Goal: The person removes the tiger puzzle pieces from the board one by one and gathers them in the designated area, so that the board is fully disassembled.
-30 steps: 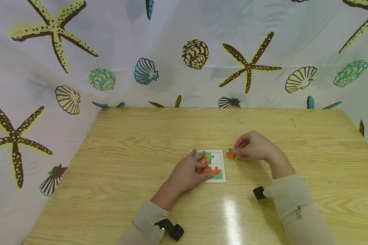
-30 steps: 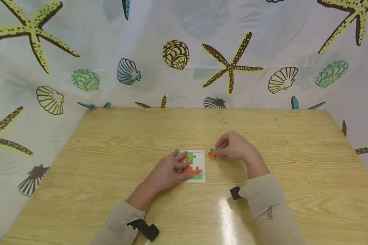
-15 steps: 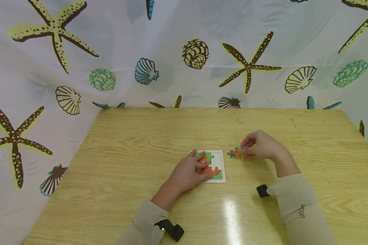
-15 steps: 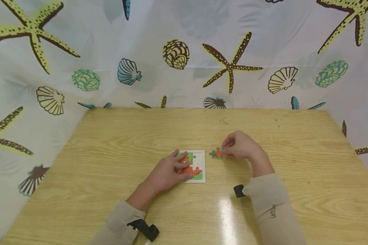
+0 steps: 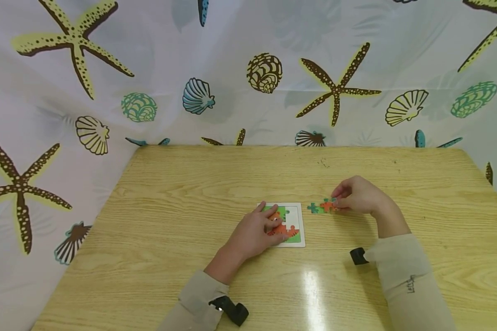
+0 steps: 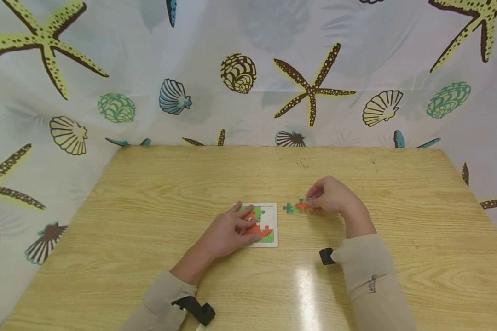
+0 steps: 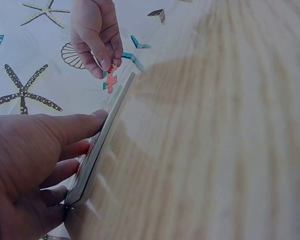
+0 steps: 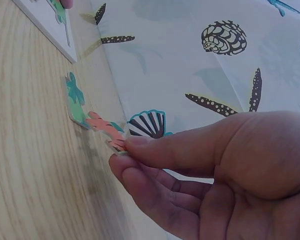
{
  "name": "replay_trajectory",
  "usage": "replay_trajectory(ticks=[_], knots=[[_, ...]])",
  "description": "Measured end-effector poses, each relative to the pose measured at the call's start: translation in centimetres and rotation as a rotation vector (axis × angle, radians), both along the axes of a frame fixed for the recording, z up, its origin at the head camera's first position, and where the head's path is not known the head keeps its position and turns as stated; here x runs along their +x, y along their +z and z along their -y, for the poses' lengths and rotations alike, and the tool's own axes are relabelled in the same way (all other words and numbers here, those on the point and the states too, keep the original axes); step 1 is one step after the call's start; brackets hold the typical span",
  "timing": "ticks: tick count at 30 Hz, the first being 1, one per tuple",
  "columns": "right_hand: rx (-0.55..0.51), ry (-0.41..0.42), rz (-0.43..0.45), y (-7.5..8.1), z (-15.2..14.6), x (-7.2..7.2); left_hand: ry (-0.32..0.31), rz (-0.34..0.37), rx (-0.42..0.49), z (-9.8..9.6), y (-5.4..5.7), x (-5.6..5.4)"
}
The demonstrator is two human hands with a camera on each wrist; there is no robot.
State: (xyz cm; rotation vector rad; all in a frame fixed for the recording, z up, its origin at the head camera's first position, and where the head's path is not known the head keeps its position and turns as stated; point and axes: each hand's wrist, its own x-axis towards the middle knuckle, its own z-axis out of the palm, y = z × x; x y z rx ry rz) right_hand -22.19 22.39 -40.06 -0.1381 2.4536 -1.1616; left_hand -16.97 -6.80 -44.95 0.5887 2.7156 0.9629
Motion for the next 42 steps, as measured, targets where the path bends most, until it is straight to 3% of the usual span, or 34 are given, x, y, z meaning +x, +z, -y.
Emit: replay_trajectory(ticks=[19,35,42], knots=[[0.051,-0.043,0.031,-0.03,-0.72,-0.10,-0.011,-0.020,-0.007,-0.03,-0.04,-0.05],[0.200,-0.132,-0.008,0.09,-0.09,0.14,-0.011,-0.015,-0.015,-0.05,0.16,-0.05],[0.261,-0.127,-0.029,-0.07,-0.02,0.04,-0.007,-0.014,-0.020,-0.01,0.08,0.03]])
